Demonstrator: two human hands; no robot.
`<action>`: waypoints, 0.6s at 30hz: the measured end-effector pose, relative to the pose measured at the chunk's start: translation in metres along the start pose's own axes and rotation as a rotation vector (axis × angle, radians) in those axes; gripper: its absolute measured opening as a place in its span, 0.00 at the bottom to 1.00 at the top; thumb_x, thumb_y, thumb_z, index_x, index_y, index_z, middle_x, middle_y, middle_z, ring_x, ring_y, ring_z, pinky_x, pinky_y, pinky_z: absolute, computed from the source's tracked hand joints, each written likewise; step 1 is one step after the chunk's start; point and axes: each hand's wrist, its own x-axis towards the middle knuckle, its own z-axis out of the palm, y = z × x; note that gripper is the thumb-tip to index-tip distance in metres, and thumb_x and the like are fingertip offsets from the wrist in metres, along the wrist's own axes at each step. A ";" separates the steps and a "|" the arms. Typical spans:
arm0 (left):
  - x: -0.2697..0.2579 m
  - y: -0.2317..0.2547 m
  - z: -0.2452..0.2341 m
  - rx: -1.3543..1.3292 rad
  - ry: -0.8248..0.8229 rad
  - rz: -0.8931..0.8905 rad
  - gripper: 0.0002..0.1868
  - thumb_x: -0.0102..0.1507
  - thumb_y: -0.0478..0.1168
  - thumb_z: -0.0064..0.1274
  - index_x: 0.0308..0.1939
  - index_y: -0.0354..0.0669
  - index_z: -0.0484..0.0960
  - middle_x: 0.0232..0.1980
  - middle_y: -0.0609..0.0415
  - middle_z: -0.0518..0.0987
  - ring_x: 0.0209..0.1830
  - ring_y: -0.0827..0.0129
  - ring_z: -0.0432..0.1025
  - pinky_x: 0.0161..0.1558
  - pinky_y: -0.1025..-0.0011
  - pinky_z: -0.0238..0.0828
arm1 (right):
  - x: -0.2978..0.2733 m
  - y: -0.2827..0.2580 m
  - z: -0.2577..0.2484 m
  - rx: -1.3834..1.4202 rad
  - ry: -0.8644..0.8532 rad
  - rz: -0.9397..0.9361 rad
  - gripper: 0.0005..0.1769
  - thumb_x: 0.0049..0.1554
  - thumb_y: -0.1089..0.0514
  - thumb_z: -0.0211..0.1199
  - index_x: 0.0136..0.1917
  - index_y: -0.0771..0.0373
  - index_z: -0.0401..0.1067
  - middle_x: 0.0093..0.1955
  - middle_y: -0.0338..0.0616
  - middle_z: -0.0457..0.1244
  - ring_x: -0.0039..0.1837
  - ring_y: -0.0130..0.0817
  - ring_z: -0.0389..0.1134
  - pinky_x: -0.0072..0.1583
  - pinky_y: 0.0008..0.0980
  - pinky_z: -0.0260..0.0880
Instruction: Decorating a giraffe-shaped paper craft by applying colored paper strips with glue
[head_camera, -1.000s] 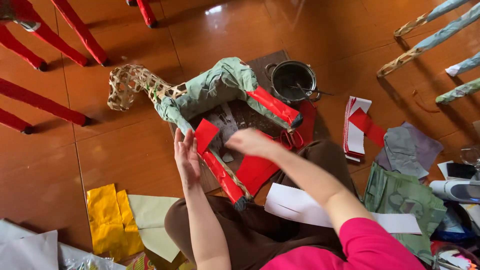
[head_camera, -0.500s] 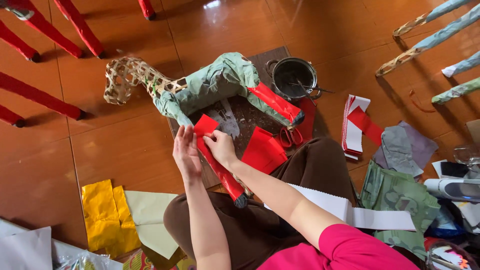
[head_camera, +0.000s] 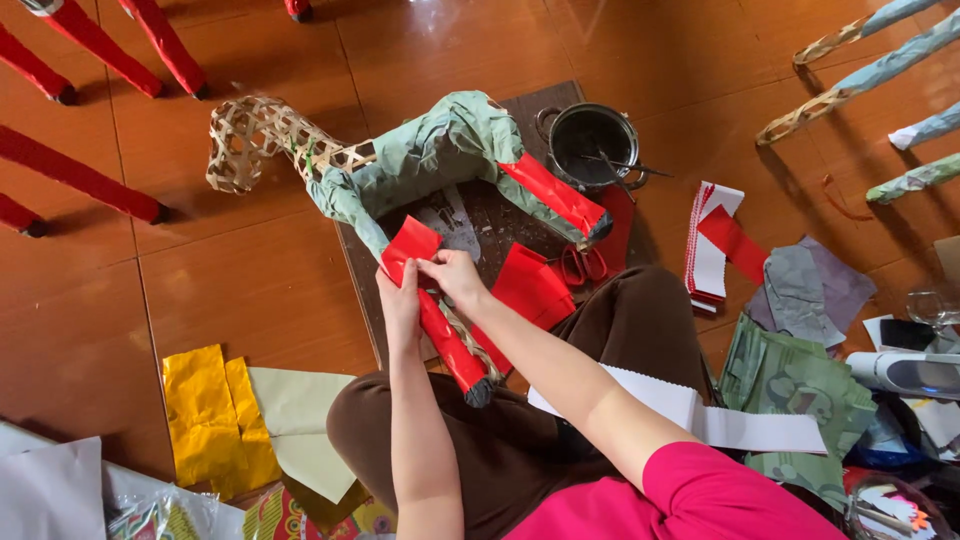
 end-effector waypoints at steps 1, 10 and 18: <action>-0.009 0.011 0.001 -0.002 0.003 -0.006 0.41 0.71 0.55 0.65 0.80 0.37 0.65 0.60 0.34 0.80 0.56 0.54 0.79 0.53 0.56 0.79 | 0.010 0.014 -0.009 -0.004 -0.002 0.004 0.13 0.56 0.50 0.76 0.39 0.61 0.81 0.31 0.40 0.71 0.33 0.23 0.68 0.33 0.22 0.66; -0.009 0.021 0.000 0.150 0.057 -0.185 0.39 0.67 0.62 0.61 0.77 0.55 0.67 0.61 0.37 0.84 0.61 0.45 0.82 0.57 0.49 0.79 | -0.046 -0.085 0.015 -0.814 -0.252 -0.440 0.22 0.73 0.47 0.49 0.70 0.59 0.74 0.60 0.60 0.72 0.65 0.58 0.73 0.64 0.56 0.75; -0.009 0.015 -0.013 0.040 -0.102 -0.083 0.57 0.68 0.48 0.61 0.90 0.55 0.37 0.65 0.30 0.78 0.47 0.50 0.83 0.49 0.56 0.82 | 0.073 -0.032 0.037 -0.547 -0.414 -0.077 0.26 0.57 0.36 0.71 0.36 0.62 0.83 0.32 0.48 0.70 0.38 0.44 0.75 0.41 0.41 0.74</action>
